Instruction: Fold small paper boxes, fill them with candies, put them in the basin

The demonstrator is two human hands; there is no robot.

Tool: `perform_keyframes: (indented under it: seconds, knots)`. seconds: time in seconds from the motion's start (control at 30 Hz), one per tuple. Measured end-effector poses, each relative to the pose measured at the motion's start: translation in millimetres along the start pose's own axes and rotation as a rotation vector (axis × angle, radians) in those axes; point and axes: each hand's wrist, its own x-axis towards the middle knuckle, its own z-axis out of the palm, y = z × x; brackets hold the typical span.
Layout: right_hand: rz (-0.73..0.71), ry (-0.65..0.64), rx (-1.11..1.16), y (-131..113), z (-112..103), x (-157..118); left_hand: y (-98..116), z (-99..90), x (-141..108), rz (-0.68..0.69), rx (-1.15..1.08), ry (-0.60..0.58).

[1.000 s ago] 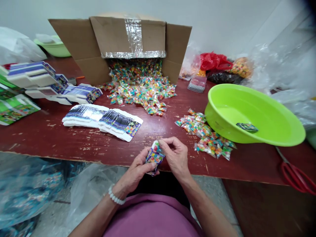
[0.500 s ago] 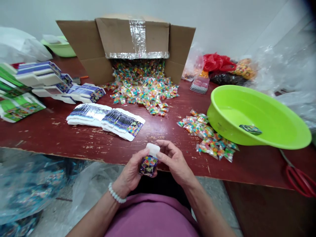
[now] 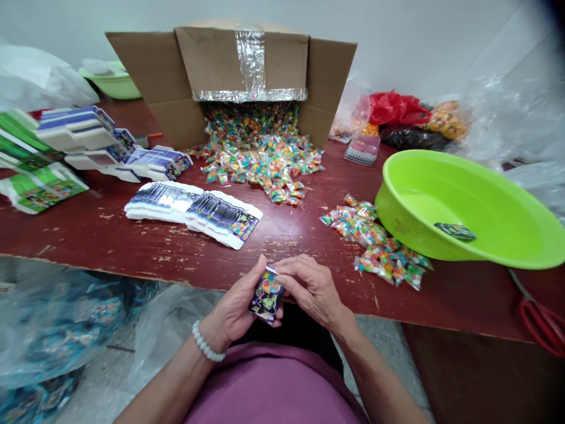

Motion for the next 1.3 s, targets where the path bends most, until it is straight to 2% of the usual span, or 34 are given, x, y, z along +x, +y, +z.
perform_keyframes:
  seconds: [0.1, 0.23, 0.37, 0.47, 0.53, 0.73, 0.87, 1.07, 1.2, 1.3]
  knots:
    - [0.094, 0.015, 0.077, -0.7, 2.0, 1.3, -1.9, 0.4, 3.7, 0.041, -0.002, 0.050]
    - [0.403, 0.062, 0.389, -0.7, 11.2, 4.3, -5.7, 0.4, 6.0, 0.163, 0.053, 0.110]
    - [0.460, 0.056, 0.515, -0.8, 13.2, 10.7, -7.6, 0.7, 4.0, 0.233, 0.112, 0.103]
    - [0.558, 0.036, 0.618, 0.8, 11.1, 13.9, -8.8, -0.2, 3.8, 0.262, 0.169, 0.119]
    - [0.594, 0.042, 0.624, 2.5, 11.2, 13.6, -9.5, -0.9, 4.8, 0.267, 0.170, 0.134]
    - [0.471, 0.148, 0.345, 4.1, 18.5, 7.5, -8.9, -0.1, 7.3, 0.139, -0.062, 0.137]
    - [0.521, 0.137, 0.444, 2.1, 19.9, 6.7, -9.5, -0.5, 7.2, 0.133, -0.056, 0.071]
    - [0.276, 0.136, 0.393, -0.4, 18.8, 3.2, -8.7, 0.2, 5.5, 0.110, -0.124, -0.013]
    - [0.258, 0.034, 0.405, 4.3, 18.0, 2.6, -6.6, 2.3, 5.5, 0.125, -0.148, 0.055]
    - [0.104, -0.020, 0.157, 3.1, 21.9, -1.2, -4.5, 3.8, 7.0, 0.215, -0.201, 0.149]
